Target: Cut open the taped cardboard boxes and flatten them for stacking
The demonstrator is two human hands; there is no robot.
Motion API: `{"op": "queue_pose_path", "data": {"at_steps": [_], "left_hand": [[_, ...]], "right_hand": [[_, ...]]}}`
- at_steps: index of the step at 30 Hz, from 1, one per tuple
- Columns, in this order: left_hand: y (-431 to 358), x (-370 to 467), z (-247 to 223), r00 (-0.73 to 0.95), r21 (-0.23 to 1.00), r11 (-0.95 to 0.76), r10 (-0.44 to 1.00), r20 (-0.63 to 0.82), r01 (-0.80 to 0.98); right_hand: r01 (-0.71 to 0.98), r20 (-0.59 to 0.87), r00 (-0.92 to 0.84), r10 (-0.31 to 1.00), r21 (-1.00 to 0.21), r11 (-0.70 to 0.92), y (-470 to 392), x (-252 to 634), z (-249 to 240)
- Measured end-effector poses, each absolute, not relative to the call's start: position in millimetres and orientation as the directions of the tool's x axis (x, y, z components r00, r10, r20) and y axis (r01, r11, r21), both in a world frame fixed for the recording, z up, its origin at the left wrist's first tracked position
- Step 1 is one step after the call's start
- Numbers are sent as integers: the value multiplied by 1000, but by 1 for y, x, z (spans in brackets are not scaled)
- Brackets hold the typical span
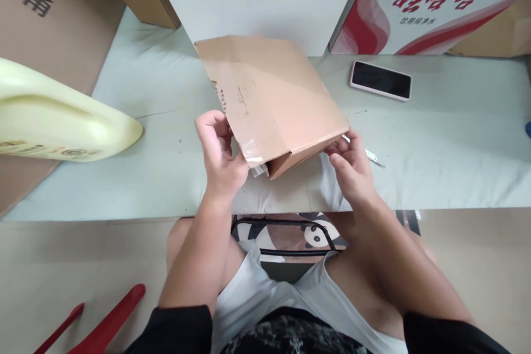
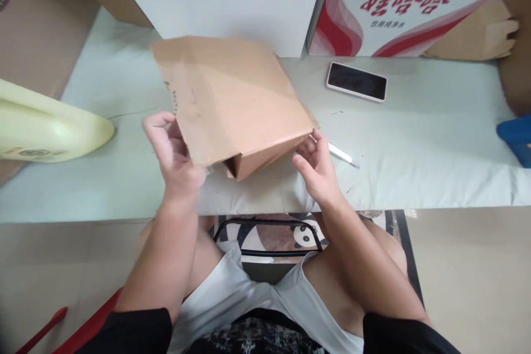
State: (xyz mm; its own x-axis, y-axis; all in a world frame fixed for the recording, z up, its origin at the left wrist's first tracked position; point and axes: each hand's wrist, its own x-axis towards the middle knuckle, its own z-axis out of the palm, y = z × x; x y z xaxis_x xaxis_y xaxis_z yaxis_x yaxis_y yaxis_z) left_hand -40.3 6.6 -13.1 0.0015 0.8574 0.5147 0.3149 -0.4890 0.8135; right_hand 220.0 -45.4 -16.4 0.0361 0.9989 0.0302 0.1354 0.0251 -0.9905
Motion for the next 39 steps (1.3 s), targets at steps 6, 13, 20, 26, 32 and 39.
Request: {"op": "queue_pose_path", "data": {"at_steps": [6, 13, 20, 26, 32, 39], "left_hand": [[5, -41, -3, 9, 845, -527, 849, 528, 93], [3, -40, 2, 101, 750, -647, 762, 639, 138], [1, -38, 11, 195, 739, -642, 766, 612, 202], [1, -36, 6, 182, 709, -668, 744, 643, 226], [1, -35, 6, 163, 705, -662, 748, 643, 256], [0, -37, 9, 134, 802, -583, 812, 568, 131]], "right_hand": [[112, 67, 57, 996, -992, 60, -46, 222, -19], [-34, 98, 101, 990, -994, 102, -45, 220, -28], [-60, 70, 147, 987, -995, 80, -44, 217, -35], [-44, 85, 115, 990, -995, 90, -44, 215, -33], [-32, 76, 101, 992, -996, 79, -44, 216, -32], [-50, 53, 88, 995, -997, 57, -45, 216, -31]]}}
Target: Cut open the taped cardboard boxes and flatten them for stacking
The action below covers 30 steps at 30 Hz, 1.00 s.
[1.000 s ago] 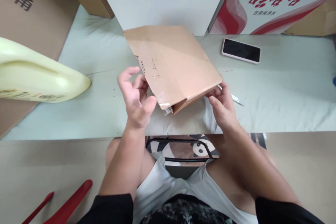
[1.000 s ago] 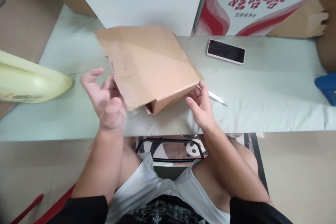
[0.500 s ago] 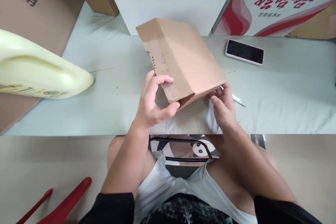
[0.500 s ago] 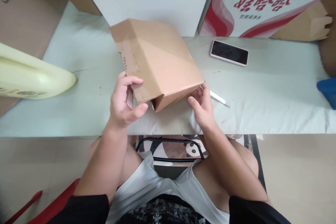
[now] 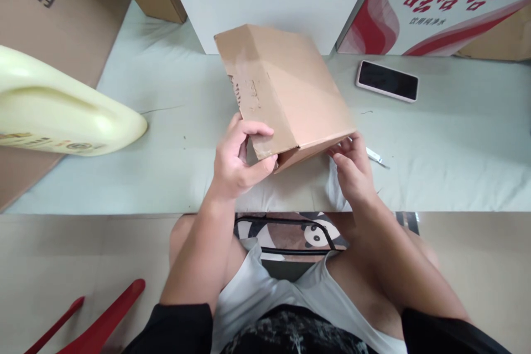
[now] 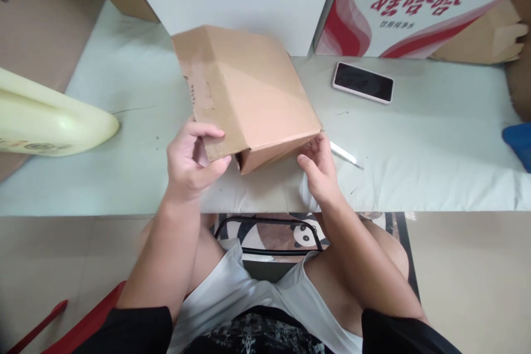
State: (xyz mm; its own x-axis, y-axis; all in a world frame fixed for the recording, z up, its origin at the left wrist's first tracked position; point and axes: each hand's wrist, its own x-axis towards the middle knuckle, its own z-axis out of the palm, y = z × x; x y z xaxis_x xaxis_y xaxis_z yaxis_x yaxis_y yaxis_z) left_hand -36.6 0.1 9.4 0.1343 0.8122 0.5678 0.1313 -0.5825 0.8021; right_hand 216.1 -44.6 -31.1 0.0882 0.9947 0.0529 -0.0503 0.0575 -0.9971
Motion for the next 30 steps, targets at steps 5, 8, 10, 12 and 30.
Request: {"op": "queue_pose_path", "data": {"at_steps": [5, 8, 10, 12, 30], "left_hand": [[1, -40, 8, 139, 823, -558, 828, 543, 108], [2, -41, 6, 148, 839, -538, 839, 524, 78], [2, -42, 5, 160, 841, -538, 836, 525, 53], [2, -43, 5, 167, 836, -547, 828, 535, 35], [-3, -41, 11, 179, 805, -582, 810, 559, 119]], "right_hand": [[-63, 26, 96, 995, -997, 33, -45, 215, -28], [-70, 7, 93, 996, -997, 14, -45, 214, -25], [-63, -3, 91, 996, -998, 3, -45, 213, -22], [-56, -11, 95, 995, -998, -6, -45, 212, -20], [-2, 4, 104, 995, -1000, 5, -45, 213, -25]]}}
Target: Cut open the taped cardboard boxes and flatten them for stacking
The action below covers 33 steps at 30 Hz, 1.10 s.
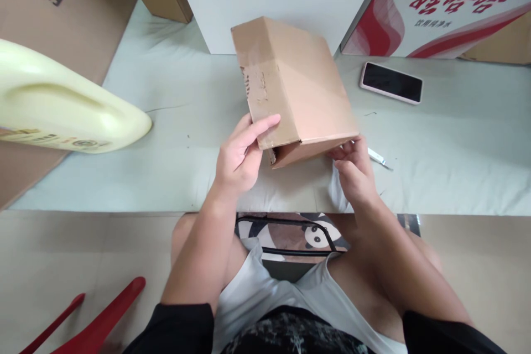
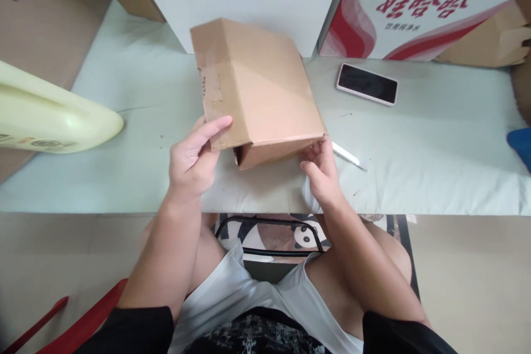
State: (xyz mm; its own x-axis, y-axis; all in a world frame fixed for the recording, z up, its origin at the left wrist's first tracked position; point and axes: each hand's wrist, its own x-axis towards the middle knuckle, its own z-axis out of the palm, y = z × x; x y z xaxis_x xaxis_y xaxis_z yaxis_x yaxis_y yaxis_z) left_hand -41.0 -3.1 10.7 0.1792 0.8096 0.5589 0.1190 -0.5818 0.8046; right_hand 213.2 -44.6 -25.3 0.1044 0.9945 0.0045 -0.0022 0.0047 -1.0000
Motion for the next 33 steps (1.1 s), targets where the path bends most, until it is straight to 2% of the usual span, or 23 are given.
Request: {"op": "queue_pose_path", "data": {"at_steps": [4, 8, 12, 21, 26, 33], "left_hand": [[-1, -40, 5, 188, 780, -608, 792, 581, 149], [3, -36, -2, 76, 759, -638, 770, 634, 133], [3, -34, -1, 7, 725, -659, 741, 672, 199], [2, -37, 6, 89, 675, -700, 707, 702, 233], [2, -33, 11, 28, 693, -698, 708, 706, 180], [0, -35, 9, 48, 723, -676, 734, 677, 146]], "right_hand": [[3, 17, 108, 994, -1000, 17, -45, 212, -24], [-5, 57, 100, 993, -998, 57, -46, 211, -22], [19, 49, 70, 996, -999, 48, -46, 212, -22], [27, 11, 74, 997, -1000, 9, -46, 214, -25], [57, 18, 80, 997, -998, 14, -46, 215, -27], [31, 7, 98, 995, -1000, 4, -44, 211, -25]]}}
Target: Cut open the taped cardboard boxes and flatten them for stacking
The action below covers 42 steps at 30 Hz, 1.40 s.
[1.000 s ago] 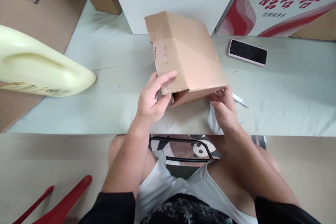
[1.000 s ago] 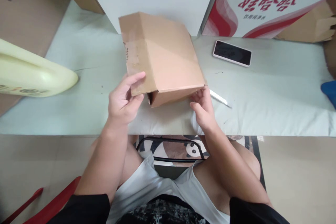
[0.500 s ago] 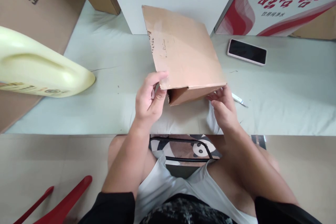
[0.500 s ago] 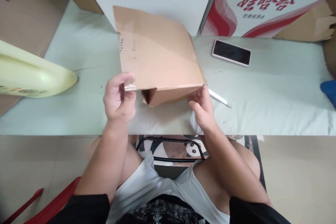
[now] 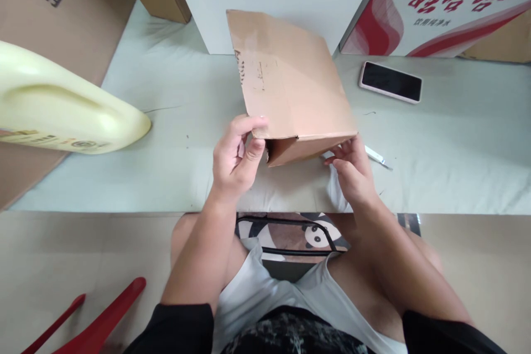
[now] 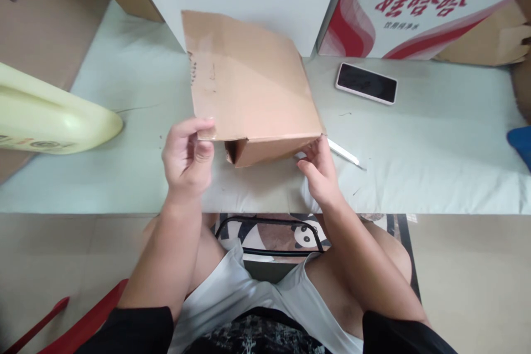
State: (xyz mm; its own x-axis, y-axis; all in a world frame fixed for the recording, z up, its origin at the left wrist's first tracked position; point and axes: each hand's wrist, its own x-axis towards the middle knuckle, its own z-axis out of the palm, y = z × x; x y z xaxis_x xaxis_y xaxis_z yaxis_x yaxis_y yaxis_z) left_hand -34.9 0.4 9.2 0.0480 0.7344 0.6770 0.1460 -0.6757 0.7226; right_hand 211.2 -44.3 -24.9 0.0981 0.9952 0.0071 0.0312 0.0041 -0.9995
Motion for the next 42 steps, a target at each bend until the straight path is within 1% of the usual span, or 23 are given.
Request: {"op": "queue_pose_path", "data": {"at_steps": [5, 9, 11, 13, 16, 19, 22, 25, 30, 36, 39, 42], "left_hand": [[-1, -34, 8, 27, 741, -660, 749, 662, 128], [-3, -34, 13, 42, 772, -619, 783, 620, 143], [-4, -36, 12, 46, 790, -603, 797, 602, 109], [-3, -39, 8, 59, 803, -595, 803, 593, 40], [-1, -41, 0, 101, 802, -597, 797, 596, -27], [0, -39, -1, 80, 776, -631, 774, 628, 5], [0, -34, 4, 52, 744, -669, 742, 668, -9], [0, -32, 10, 66, 716, -699, 714, 697, -3], [3, -31, 13, 85, 687, -726, 686, 722, 25], [1, -31, 9, 66, 702, -710, 704, 707, 57], [-2, -30, 7, 45, 726, -686, 727, 685, 43], [-2, -30, 8, 24, 711, -701, 713, 701, 54]], "right_hand": [[36, 15, 103, 995, -999, 11, -45, 212, -27], [41, 16, 94, 995, -999, 13, -45, 213, -28], [32, 12, 98, 995, -999, 9, -45, 213, -28], [14, 15, 99, 995, -1000, 14, -45, 213, -29], [-3, 21, 93, 995, -1000, 22, -45, 212, -28], [-4, 17, 92, 996, -1000, 17, -45, 212, -28], [-24, 16, 90, 996, -1000, 18, -45, 212, -28], [-45, 25, 78, 997, -999, 28, -45, 212, -28], [-25, 23, 76, 997, -999, 25, -46, 211, -28], [-41, 25, 83, 996, -999, 29, -46, 211, -29], [-10, 18, 69, 997, -1000, 19, -47, 212, -30], [9, 8, 65, 998, -1000, 7, -46, 212, -30]]}}
